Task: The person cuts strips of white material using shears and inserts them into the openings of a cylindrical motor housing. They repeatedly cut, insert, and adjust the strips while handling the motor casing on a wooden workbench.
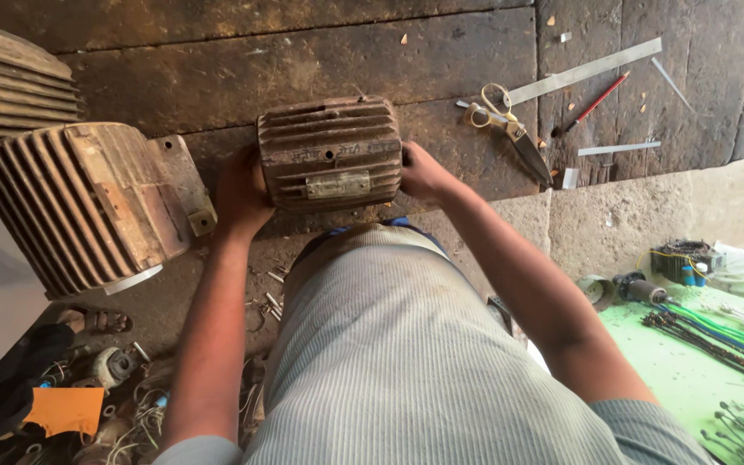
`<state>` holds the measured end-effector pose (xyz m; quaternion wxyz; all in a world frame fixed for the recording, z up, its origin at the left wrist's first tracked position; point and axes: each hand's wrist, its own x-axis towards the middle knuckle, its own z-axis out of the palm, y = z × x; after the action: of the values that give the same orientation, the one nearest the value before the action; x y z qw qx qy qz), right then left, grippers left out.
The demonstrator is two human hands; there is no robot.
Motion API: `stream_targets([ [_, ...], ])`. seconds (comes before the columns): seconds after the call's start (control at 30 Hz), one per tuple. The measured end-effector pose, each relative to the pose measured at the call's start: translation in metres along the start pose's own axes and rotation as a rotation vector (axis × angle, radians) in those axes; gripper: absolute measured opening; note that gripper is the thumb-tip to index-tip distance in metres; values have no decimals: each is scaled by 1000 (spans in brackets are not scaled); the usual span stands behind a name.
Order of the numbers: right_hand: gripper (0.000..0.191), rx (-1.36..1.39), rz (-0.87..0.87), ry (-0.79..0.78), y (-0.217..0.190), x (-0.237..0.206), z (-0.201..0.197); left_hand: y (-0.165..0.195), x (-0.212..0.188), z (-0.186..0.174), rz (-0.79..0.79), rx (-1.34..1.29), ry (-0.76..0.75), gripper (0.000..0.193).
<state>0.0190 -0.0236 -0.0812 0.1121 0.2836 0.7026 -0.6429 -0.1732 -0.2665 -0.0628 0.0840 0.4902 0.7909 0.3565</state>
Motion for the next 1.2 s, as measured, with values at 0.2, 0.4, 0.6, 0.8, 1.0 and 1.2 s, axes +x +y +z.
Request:
stream_targets([
  [0.2, 36, -133, -8, 24, -1, 1, -6, -1, 1, 0, -16, -145, -16, 31],
  [0.4, 42, 453, 118, 64, 21, -16, 11, -13, -8, 1, -80, -418, -23, 32],
  [0.6, 40, 665, 2, 230, 9, -5, -11, -19, -15, 17, -191, -199, 6, 19],
  [0.8, 34, -303, 3, 563, 3, -39, -38, -23, -43, 6, -285, 193, 282, 16],
  [1.0, 49, -1003, -182, 984, 51, -90, -93, 0, -83, 31, -437, 48, 320, 10],
  [1.2, 39, -903, -40, 921, 70, -96, -109, 4, -71, 33, -469, -260, 453, 22],
])
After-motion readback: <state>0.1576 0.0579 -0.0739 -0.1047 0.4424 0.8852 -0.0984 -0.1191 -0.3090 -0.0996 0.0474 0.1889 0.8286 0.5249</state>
